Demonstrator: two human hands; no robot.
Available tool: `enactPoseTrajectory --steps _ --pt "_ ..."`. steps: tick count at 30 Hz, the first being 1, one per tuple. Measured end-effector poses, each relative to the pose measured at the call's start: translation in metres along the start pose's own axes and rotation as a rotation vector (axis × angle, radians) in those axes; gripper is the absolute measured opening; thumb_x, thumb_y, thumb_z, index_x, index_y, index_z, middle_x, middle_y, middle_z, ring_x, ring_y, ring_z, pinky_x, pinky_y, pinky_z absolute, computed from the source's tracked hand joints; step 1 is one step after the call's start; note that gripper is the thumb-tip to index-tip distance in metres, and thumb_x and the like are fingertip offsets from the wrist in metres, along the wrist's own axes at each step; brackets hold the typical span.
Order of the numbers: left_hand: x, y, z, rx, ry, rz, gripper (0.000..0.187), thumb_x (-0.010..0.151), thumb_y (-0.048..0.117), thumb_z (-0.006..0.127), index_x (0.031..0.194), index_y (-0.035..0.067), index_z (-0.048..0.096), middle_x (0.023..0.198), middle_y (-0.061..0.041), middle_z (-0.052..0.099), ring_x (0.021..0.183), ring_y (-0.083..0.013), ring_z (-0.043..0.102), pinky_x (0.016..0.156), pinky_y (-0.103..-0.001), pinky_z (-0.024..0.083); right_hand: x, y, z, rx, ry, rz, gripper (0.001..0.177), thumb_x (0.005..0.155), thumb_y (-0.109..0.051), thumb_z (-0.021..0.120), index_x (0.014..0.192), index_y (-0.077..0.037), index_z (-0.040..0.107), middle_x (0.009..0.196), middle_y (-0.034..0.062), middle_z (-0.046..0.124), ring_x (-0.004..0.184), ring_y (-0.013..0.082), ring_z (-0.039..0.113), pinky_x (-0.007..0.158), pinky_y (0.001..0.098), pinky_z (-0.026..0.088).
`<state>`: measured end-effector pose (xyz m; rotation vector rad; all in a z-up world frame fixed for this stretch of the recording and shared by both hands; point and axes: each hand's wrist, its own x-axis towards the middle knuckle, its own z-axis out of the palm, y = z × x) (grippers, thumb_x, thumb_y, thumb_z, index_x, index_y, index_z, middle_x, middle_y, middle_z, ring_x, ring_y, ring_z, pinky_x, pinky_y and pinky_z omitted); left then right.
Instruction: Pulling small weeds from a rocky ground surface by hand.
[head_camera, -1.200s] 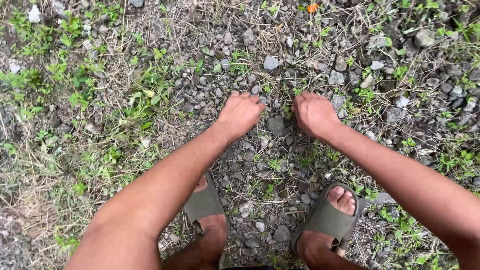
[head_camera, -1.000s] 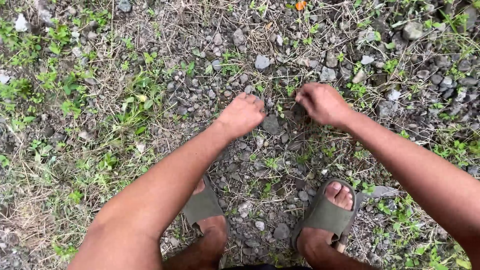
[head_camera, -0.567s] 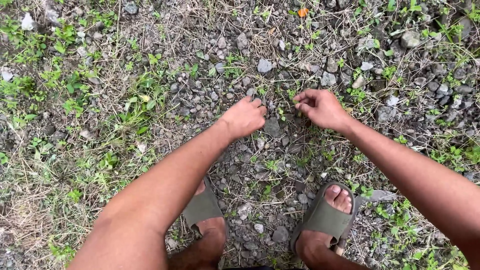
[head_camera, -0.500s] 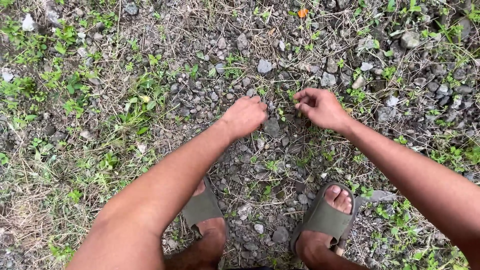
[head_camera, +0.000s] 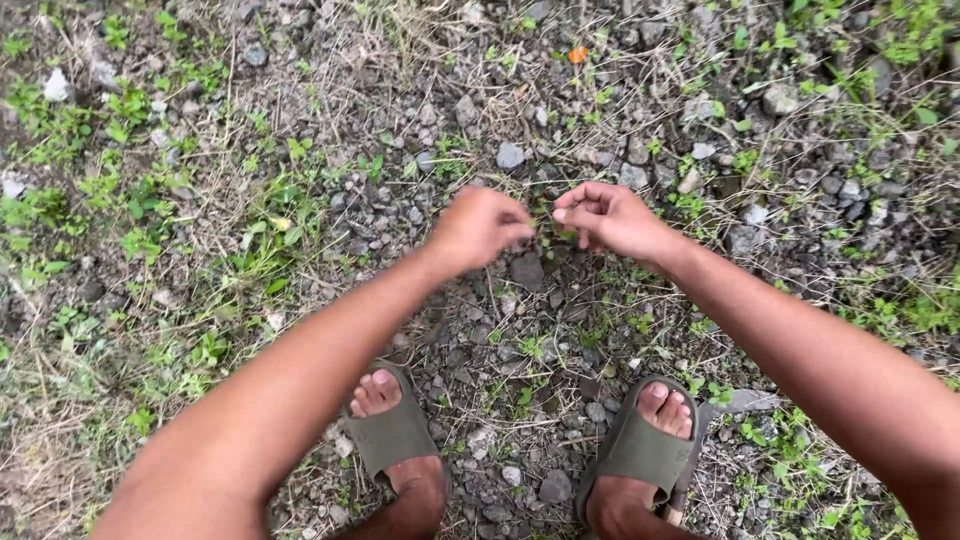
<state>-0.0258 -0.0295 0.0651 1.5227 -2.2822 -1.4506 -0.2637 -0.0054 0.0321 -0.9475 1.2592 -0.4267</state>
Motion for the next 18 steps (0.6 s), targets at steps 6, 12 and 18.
enactPoseTrajectory --steps 6,12,18 --pt "-0.054 -0.103 -0.113 0.727 -0.151 -0.440 0.022 0.091 0.024 0.074 0.107 0.012 0.083 0.109 -0.016 0.080 0.103 -0.0357 0.076 0.091 -0.052 0.059 0.025 0.042 -0.056 -0.996 0.475 -0.189 0.017 0.088 -0.030 0.076 0.097 -0.016 0.071 0.087 0.0067 0.074 0.086 0.0305 0.072 0.077 0.0469 0.056" --pt "-0.100 -0.138 -0.166 1.085 -0.366 -0.788 0.044 0.093 0.057 0.068 0.126 0.028 0.070 0.101 0.000 0.082 0.085 -0.0105 0.081 0.080 -0.028 0.072 0.007 0.005 -0.113 -0.956 0.803 0.028 0.022 0.100 -0.023 0.068 0.118 -0.009 0.065 0.112 0.0091 0.065 0.098 0.0235 0.062 0.085 0.0440 0.055" --pt "-0.061 -0.116 -0.158 1.219 -0.091 -0.464 0.044 0.099 0.047 0.058 0.134 0.021 0.061 0.115 -0.006 0.066 0.092 -0.0175 0.074 0.084 -0.038 0.068 0.024 0.055 -0.166 -1.075 0.774 0.054 0.014 0.100 -0.023 0.067 0.107 -0.012 0.066 0.100 0.0058 0.062 0.088 0.0207 0.060 0.071 0.0377 0.056"
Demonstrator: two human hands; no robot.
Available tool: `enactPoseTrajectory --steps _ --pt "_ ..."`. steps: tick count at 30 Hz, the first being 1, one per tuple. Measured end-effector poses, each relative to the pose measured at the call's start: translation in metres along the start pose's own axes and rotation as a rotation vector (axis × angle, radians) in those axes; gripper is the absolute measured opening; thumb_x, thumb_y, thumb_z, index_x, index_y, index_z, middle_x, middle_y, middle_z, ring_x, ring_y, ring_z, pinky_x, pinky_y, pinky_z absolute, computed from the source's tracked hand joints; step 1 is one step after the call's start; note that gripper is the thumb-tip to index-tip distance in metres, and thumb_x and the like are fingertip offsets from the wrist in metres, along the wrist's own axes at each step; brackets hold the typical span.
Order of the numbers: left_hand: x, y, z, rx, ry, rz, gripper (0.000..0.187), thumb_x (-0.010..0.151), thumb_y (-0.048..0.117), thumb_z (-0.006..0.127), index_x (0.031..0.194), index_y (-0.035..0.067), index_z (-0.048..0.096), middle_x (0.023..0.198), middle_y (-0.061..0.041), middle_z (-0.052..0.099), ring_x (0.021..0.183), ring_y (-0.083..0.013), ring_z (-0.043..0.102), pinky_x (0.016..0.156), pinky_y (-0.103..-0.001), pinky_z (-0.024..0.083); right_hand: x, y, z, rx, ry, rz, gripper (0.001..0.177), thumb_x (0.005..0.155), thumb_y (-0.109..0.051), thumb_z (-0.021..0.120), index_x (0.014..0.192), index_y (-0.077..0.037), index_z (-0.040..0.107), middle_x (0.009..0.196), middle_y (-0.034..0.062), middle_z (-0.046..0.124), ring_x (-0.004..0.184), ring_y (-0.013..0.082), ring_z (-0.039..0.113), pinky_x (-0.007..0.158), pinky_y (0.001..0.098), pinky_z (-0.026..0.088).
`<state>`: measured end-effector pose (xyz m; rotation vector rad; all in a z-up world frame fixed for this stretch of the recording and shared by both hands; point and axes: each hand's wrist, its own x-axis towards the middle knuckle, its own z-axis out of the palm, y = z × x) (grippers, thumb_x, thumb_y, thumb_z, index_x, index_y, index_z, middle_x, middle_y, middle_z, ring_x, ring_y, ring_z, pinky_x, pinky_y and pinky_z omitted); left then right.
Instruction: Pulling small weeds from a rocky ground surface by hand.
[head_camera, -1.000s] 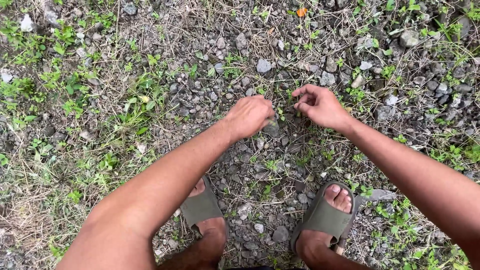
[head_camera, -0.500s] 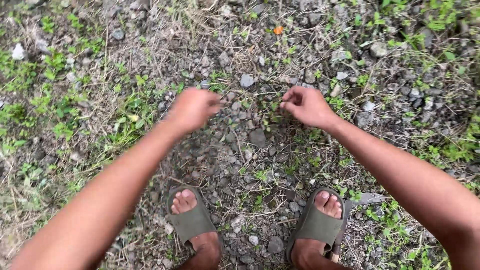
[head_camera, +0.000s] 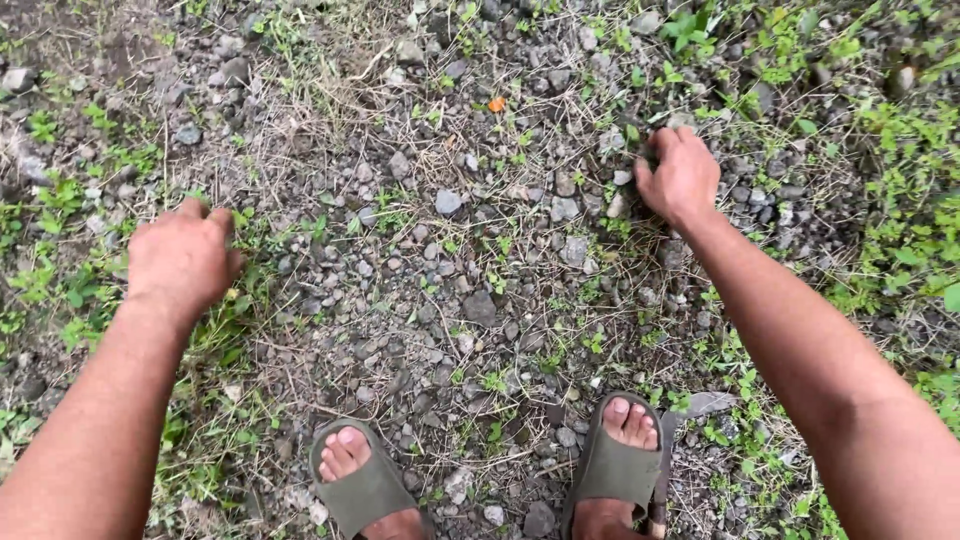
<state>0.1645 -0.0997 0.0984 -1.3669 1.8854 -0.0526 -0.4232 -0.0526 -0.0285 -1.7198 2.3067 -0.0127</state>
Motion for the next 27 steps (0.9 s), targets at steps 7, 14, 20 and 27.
enactPoseTrajectory --steps 7,14,20,27 --pt "0.038 0.046 -0.020 -0.115 0.082 0.238 0.050 0.100 0.044 0.056 0.141 0.017 0.053 0.121 -0.011 0.064 0.108 -0.0257 0.069 0.105 -0.046 0.056 0.014 0.011 -0.014 0.197 0.055 -0.004 0.028 0.097 -0.033 0.070 0.114 -0.012 0.064 0.109 0.0114 0.066 0.105 0.0289 0.064 0.096 0.0565 0.052" --pt "0.081 0.091 -0.045 -0.191 0.368 0.360 0.032 0.090 0.033 0.069 0.120 0.020 0.067 0.113 -0.006 0.068 0.104 -0.0258 0.073 0.093 -0.043 0.055 0.072 0.040 -0.004 0.046 0.221 0.080 0.013 0.093 -0.035 0.078 0.105 -0.030 0.080 0.100 0.0098 0.063 0.102 0.0331 0.065 0.090 0.0488 0.053" --pt "0.082 0.153 -0.109 -0.370 0.499 0.495 0.028 0.090 0.025 0.068 0.117 0.016 0.067 0.107 -0.009 0.067 0.098 -0.0285 0.073 0.085 -0.044 0.057 0.095 0.027 0.015 -0.009 0.190 0.128 0.016 0.093 -0.036 0.077 0.107 -0.030 0.081 0.105 0.0139 0.065 0.107 0.0359 0.066 0.092 0.0509 0.055" --pt "0.086 0.205 -0.103 -0.488 0.385 0.638 0.035 0.090 0.023 0.068 0.124 0.014 0.064 0.112 -0.011 0.065 0.103 -0.0310 0.071 0.091 -0.048 0.054 0.115 0.047 0.049 0.517 0.316 0.162 0.008 0.088 -0.026 0.079 0.093 -0.020 0.081 0.088 0.0103 0.068 0.092 0.0331 0.069 0.086 0.0512 0.054"
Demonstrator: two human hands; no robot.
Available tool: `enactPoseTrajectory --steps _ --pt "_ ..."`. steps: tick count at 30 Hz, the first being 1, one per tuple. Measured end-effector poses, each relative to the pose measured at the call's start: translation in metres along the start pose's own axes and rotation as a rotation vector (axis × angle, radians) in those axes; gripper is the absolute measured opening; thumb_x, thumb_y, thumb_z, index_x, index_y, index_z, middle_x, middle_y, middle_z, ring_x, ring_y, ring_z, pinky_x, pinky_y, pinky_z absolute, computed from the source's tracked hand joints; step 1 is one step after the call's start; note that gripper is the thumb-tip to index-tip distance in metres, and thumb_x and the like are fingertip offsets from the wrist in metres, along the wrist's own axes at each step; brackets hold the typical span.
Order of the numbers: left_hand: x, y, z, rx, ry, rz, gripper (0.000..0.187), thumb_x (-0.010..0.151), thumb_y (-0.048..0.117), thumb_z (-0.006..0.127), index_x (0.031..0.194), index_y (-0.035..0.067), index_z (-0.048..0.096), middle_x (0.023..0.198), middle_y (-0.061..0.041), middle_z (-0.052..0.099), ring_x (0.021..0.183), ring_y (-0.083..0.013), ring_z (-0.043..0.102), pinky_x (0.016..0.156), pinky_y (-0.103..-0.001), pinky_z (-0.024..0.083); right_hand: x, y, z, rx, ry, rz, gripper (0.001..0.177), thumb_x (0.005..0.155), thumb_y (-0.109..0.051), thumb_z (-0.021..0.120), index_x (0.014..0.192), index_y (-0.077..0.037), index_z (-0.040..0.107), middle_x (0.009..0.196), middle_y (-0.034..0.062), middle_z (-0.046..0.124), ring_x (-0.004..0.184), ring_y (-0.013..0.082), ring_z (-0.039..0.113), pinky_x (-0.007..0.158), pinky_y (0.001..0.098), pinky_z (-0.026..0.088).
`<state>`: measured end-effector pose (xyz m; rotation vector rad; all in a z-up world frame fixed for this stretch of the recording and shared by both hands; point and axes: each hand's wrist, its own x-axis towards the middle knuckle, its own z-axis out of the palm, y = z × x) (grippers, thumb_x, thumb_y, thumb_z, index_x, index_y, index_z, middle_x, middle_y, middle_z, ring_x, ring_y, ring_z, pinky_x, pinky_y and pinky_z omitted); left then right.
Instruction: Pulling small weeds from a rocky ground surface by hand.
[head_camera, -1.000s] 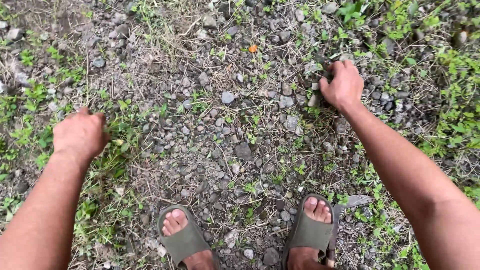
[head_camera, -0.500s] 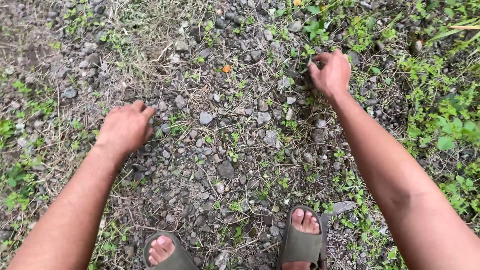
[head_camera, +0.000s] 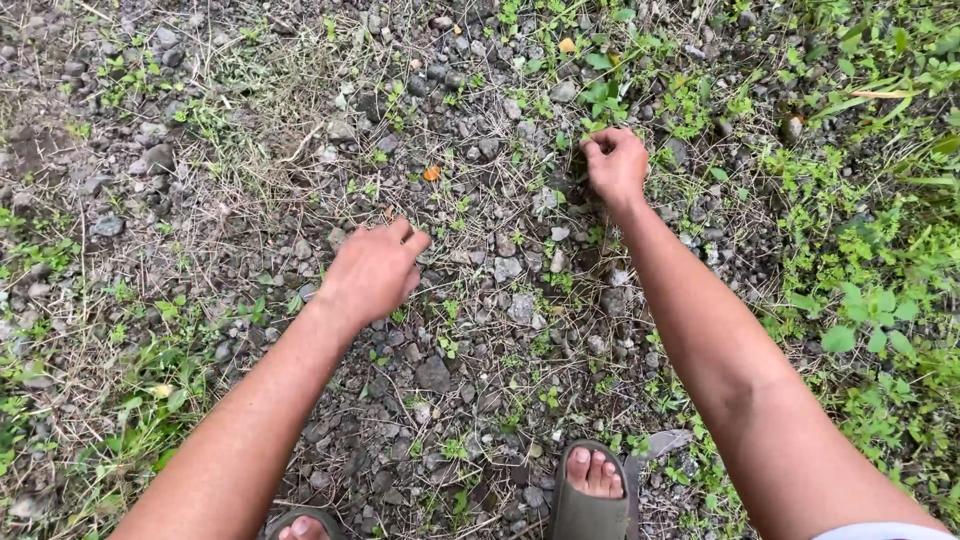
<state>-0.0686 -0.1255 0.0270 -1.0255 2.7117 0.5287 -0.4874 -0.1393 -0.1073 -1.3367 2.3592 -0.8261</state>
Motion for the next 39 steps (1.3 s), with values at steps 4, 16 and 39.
enactPoseTrajectory --steps 4,16,39 --pt "0.003 0.007 -0.013 -0.076 -0.023 -0.051 0.034 0.091 0.027 0.067 0.123 0.017 0.064 0.113 -0.009 0.064 0.105 -0.0300 0.070 0.091 -0.047 0.053 -0.037 -0.075 -0.053 0.269 0.073 0.140 0.006 0.086 -0.031 0.080 0.089 -0.025 0.082 0.080 0.0028 0.073 0.081 0.0148 0.068 0.079 0.0364 0.054" --pt "0.030 0.055 -0.018 -1.589 0.236 -0.499 0.046 0.097 0.007 0.067 0.141 -0.003 0.055 0.117 -0.024 0.069 0.085 -0.0179 0.074 0.077 -0.027 0.065 -0.101 -0.200 -0.087 0.466 -0.920 -0.006 0.028 0.100 -0.015 0.067 0.125 -0.003 0.071 0.084 0.0119 0.072 0.063 0.0127 0.057 0.062 0.0238 0.049" --pt "0.078 0.047 -0.018 -0.622 0.260 -0.274 0.042 0.088 0.021 0.077 0.127 0.008 0.068 0.107 -0.013 0.069 0.100 -0.0326 0.072 0.086 -0.047 0.058 0.055 0.003 -0.011 -0.062 0.083 -0.124 0.010 0.088 -0.022 0.076 0.086 -0.013 0.078 0.083 0.0120 0.064 0.085 0.0373 0.069 0.078 0.0483 0.055"
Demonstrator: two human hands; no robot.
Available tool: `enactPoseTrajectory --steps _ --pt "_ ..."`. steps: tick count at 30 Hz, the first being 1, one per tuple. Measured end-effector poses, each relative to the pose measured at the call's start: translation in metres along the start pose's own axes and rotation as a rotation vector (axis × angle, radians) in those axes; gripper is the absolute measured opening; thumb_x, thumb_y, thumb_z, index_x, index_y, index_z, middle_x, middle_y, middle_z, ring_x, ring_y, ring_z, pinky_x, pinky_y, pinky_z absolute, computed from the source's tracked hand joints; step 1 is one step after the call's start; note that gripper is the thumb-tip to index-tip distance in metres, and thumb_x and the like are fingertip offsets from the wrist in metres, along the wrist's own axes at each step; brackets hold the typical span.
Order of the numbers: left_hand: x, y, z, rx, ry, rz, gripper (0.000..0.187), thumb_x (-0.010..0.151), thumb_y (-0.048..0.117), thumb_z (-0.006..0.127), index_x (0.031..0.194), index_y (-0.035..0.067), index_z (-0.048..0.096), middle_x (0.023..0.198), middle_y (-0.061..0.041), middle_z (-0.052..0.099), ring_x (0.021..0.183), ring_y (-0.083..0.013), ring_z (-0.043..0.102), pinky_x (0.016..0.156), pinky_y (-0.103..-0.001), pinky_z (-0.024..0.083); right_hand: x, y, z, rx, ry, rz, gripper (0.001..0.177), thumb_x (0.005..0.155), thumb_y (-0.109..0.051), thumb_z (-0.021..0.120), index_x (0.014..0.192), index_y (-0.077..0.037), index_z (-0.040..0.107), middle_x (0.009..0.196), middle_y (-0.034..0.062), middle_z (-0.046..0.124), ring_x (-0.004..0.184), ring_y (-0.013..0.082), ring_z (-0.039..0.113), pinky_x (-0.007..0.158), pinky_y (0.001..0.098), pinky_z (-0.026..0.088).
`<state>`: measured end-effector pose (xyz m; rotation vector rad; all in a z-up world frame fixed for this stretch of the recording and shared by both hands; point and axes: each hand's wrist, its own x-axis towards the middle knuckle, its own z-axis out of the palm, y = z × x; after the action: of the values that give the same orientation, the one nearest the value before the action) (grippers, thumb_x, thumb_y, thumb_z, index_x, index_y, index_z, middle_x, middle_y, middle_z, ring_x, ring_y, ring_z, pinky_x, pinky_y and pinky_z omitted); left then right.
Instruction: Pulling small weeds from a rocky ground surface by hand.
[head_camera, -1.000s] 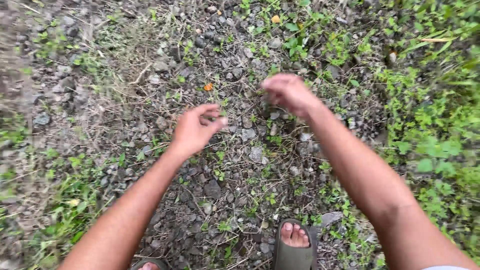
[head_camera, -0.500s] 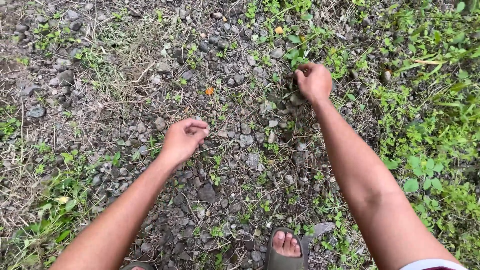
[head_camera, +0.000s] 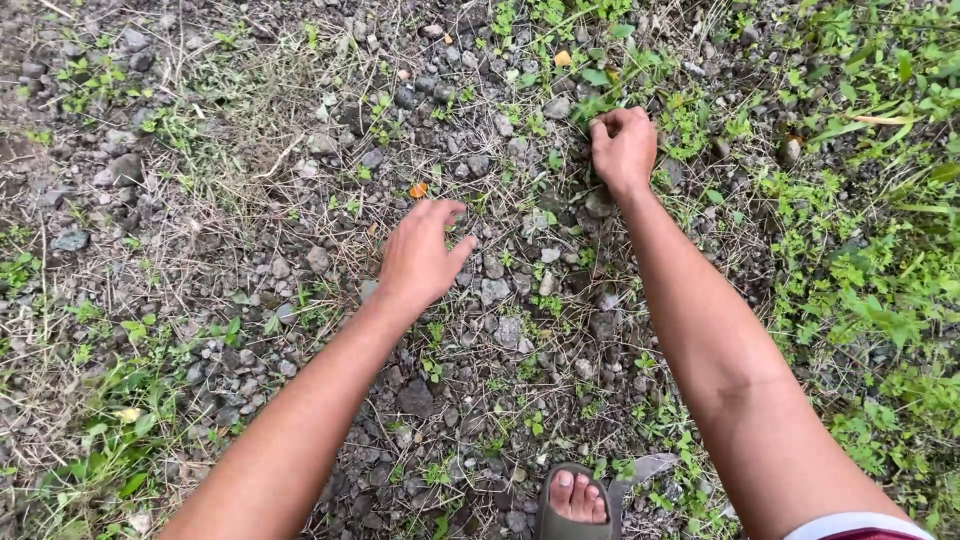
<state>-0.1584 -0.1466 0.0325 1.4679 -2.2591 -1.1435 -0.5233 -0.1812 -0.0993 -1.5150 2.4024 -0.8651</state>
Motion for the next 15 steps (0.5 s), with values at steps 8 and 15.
enactPoseTrajectory --steps 8,15 --pt "0.050 0.020 0.027 0.137 -0.010 0.025 0.041 0.094 0.008 0.070 0.134 0.002 0.064 0.113 -0.017 0.065 0.110 -0.0319 0.067 0.096 -0.046 0.054 0.018 0.022 -0.005 0.520 0.164 0.509 0.016 0.085 -0.035 0.069 0.083 -0.021 0.075 0.064 0.0012 0.063 0.062 0.0129 0.066 0.054 0.0297 0.056" --pt "0.053 -0.012 0.062 0.181 -0.022 0.068 0.022 0.097 0.004 0.063 0.117 0.005 0.073 0.094 -0.013 0.070 0.096 -0.0284 0.072 0.092 -0.042 0.057 -0.010 -0.044 -0.066 0.643 0.064 0.293 0.013 0.097 -0.018 0.062 0.089 -0.011 0.068 0.069 -0.0027 0.053 0.057 0.0059 0.057 0.043 0.0169 0.046"
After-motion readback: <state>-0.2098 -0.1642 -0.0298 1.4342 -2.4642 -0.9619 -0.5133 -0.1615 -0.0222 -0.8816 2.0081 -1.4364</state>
